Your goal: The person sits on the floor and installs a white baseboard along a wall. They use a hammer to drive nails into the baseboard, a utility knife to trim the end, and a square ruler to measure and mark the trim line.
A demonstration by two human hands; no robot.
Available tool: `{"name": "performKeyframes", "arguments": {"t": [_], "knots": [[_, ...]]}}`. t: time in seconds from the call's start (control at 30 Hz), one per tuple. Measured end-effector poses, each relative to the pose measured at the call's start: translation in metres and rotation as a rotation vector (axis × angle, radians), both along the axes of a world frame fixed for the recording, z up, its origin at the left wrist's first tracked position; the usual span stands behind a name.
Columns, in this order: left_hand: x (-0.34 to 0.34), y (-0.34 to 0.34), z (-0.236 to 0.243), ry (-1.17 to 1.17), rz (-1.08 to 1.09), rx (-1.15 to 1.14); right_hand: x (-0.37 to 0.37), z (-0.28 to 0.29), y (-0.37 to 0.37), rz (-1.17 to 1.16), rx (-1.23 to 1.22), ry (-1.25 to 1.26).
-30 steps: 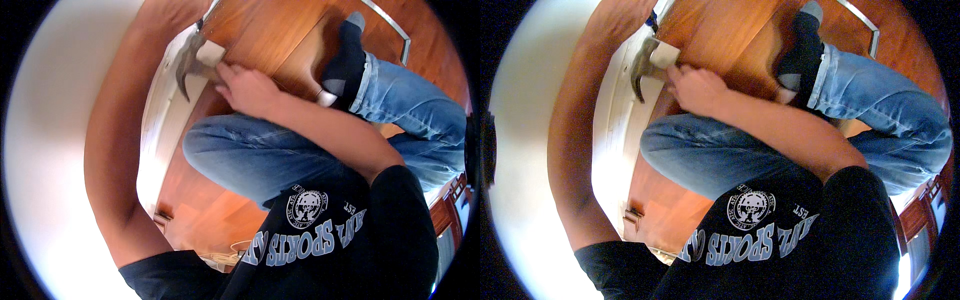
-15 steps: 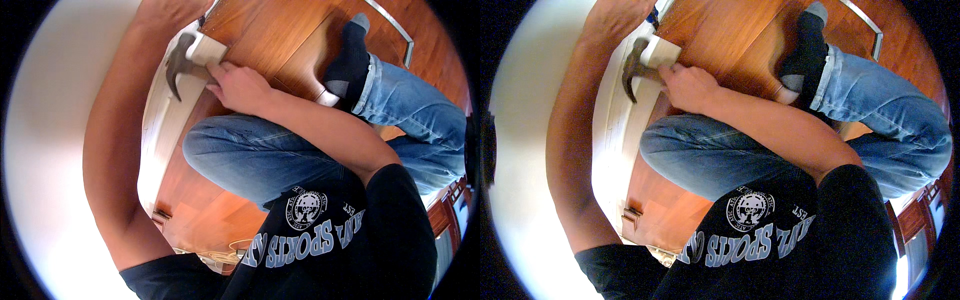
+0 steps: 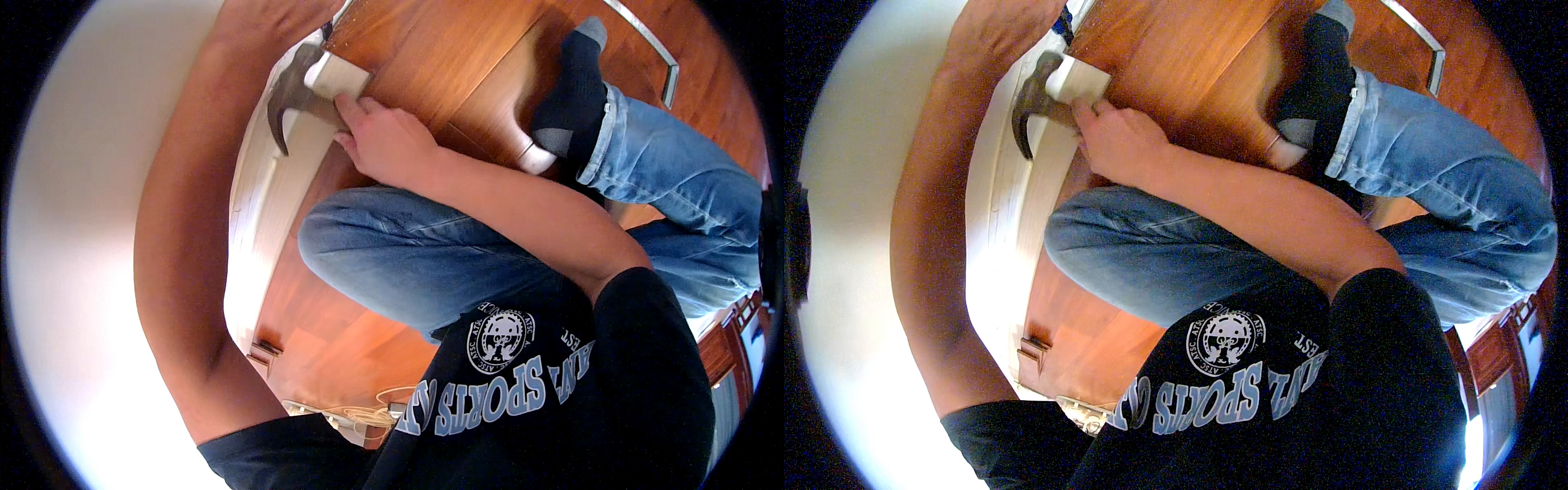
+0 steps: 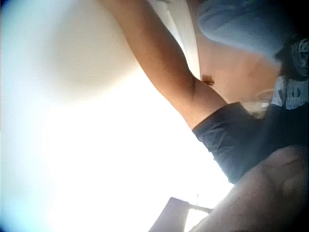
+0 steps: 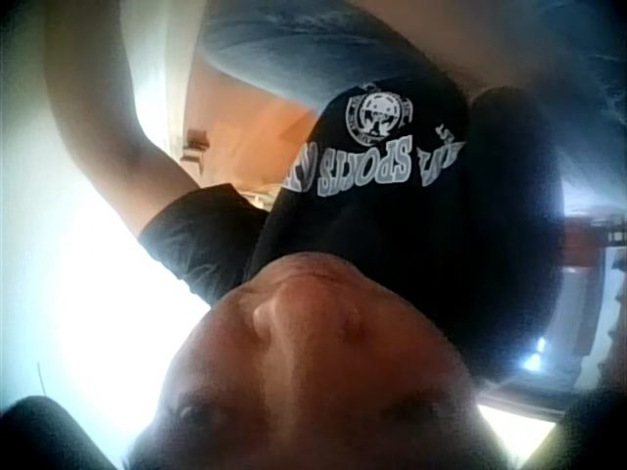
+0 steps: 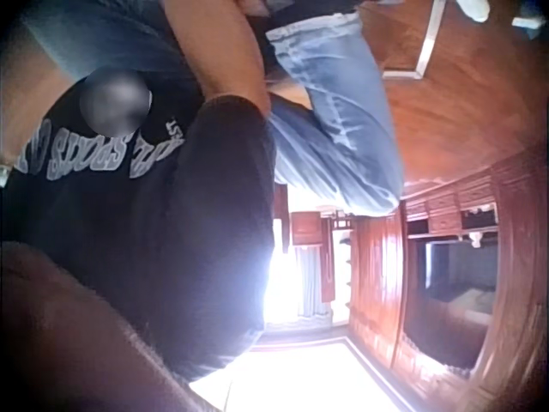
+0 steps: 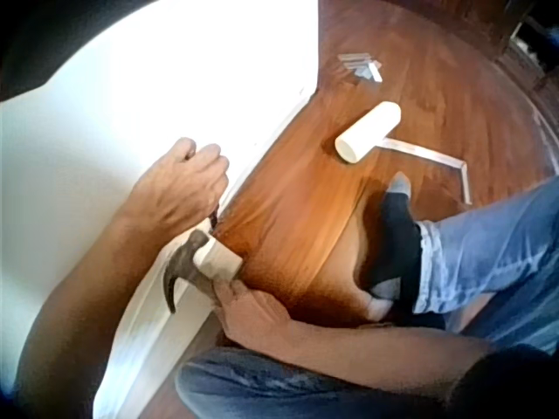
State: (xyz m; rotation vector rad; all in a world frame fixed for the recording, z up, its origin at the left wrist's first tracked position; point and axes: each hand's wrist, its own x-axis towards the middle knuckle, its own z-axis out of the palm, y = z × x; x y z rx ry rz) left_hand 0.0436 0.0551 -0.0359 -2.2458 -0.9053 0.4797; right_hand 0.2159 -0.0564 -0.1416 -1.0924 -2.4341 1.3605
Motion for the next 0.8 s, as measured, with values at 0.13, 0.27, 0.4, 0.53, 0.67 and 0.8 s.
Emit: {"name": "performKeyframes", "arguments": {"t": [0.13, 0.27, 0.4, 0.53, 0.67, 0.8], "knots": [[0.0, 0.0, -0.002, -0.026, 0.008, -0.022, 0.0, -0.009, -0.002, 0.026, 0.011, -0.011], [0.001, 0.0, 0.003, 0.0, -0.025, 0.023, -0.004, -0.009, -0.001, -0.053, 0.0, -0.022], [0.0, 0.001, -0.002, -0.04, 0.001, -0.013, -0.001, -0.002, -0.002, 0.024, -0.012, -0.046], [0.002, 0.0, 0.001, -0.006, 0.014, -0.011, -0.004, -0.006, -0.001, -0.048, -0.023, -0.036], [0.002, -0.001, 0.001, 0.006, 0.029, -0.018, 0.001, -0.004, -0.003, 0.042, 0.024, -0.013], [0.001, 0.001, -0.001, -0.039, 0.019, -0.029, -0.007, -0.008, 0.003, -0.082, -0.036, -0.032]]}}
